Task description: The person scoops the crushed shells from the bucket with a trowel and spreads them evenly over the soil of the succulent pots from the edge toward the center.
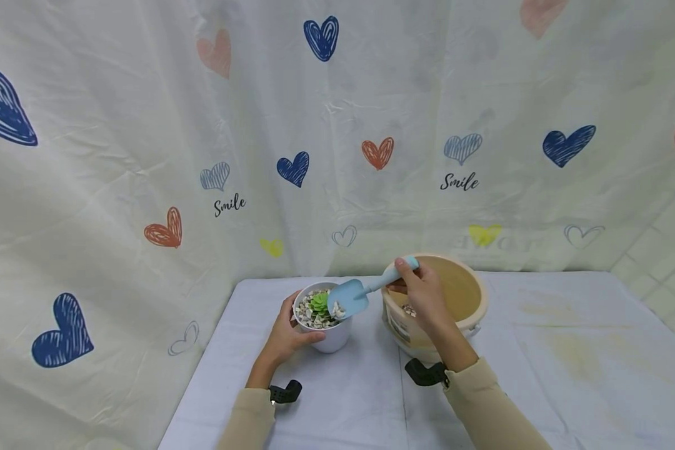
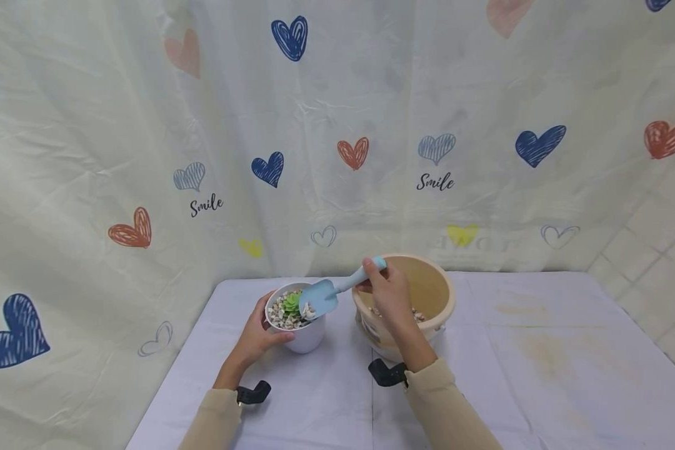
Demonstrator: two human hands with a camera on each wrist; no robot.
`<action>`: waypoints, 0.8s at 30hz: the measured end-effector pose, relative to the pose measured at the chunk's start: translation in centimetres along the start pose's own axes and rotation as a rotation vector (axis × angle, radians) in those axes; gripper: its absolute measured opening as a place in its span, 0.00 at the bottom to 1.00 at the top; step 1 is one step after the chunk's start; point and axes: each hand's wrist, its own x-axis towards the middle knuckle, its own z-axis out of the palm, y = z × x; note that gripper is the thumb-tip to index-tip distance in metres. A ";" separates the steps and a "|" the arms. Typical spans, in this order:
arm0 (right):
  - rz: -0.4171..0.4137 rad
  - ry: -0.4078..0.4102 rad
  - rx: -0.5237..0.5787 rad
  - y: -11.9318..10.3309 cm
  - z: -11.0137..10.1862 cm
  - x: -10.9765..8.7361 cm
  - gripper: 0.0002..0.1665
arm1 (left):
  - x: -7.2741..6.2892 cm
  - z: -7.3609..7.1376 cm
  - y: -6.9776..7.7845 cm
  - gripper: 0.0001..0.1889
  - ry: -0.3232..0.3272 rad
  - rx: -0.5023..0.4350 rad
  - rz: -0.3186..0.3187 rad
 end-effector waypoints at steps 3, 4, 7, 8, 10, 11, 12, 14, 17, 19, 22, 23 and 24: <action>0.005 0.004 0.003 -0.1 0.0 -0.1 0.28 | 0.0 -0.4 -0.1 0.55 -0.003 -0.010 0.017; 0.006 0.006 0.004 -0.1 0.0 -0.1 0.28 | 0.1 -0.5 -0.1 0.55 -0.006 -0.016 0.026; 0.008 0.011 -0.003 -0.1 -0.1 -0.1 0.27 | 0.1 -0.8 -0.3 0.54 -0.010 -0.022 0.041; 0.008 0.010 -0.008 0.0 -0.1 0.0 0.27 | 0.1 -0.9 -0.3 0.53 -0.014 -0.024 0.044; 0.004 0.010 -0.012 0.0 -0.1 0.0 0.27 | 0.1 -1.0 -0.4 0.53 -0.023 -0.032 0.045; 0.001 0.010 -0.016 0.0 -0.1 0.0 0.27 | 0.1 -1.1 -0.4 0.53 -0.027 -0.038 0.045; -0.001 0.010 -0.017 0.1 -0.1 0.0 0.27 | 0.1 -1.1 -0.4 0.54 -0.033 -0.041 0.044; -0.007 0.009 -0.021 0.1 -0.1 0.0 0.27 | 0.1 -1.1 -0.4 0.55 -0.045 -0.056 0.041; -0.014 0.010 -0.027 0.2 0.0 0.0 0.27 | 0.0 -0.8 -0.2 0.57 -0.053 -0.067 0.037; -0.018 0.009 -0.032 0.2 -0.1 0.0 0.27 | 0.0 -0.5 -0.1 0.58 -0.050 -0.066 0.029; -0.023 0.008 -0.038 0.3 -0.1 0.0 0.27 | 0.0 0.0 0.0 0.60 -0.033 -0.052 0.021; -0.024 0.007 -0.040 0.3 -0.1 0.0 0.27 | 0.0 0.2 0.0 0.61 -0.025 -0.043 0.016; -0.027 0.006 -0.042 0.3 -0.1 0.0 0.27 | 0.1 0.4 -0.1 0.62 -0.014 -0.042 0.013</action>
